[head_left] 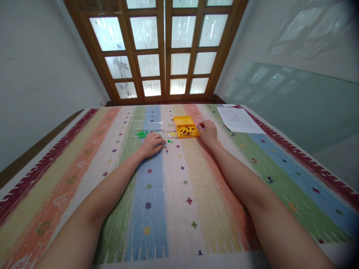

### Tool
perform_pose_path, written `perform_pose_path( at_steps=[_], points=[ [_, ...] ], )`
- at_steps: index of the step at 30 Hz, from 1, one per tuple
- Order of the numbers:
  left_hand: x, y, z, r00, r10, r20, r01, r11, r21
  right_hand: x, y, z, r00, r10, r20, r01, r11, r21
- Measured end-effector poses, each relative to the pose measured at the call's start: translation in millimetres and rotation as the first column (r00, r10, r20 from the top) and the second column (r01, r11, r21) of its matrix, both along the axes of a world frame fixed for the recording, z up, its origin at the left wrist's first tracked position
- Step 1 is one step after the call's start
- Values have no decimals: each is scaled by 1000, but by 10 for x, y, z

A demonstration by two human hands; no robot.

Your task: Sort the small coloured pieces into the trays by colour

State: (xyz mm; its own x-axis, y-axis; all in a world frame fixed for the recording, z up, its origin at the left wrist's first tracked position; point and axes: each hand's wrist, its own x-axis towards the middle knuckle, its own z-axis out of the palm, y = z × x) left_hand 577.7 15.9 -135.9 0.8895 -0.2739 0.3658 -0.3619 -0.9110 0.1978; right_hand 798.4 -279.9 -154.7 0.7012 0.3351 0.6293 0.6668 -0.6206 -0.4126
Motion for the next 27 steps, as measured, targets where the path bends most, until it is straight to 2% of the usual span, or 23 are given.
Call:
perform_pose_path(
  at_steps=[4,9,15,27],
  points=[
    [-13,-43,6,998,-65,-17,65,998,-12,221,-133,-67,981,-177,-75,180,983,30],
    [-18,-101,11,995,-86,-49,85,996,-33,268,-151,-121,960,-239,-148,253,964,85],
    [1,-153,17,993,-83,-84,80,996,-43,174,-65,-115,973,-192,-126,203,976,77],
    [2,-183,56,986,-137,-94,133,990,-49,-17,76,-89,996,-21,-89,27,997,72]
  ],
)
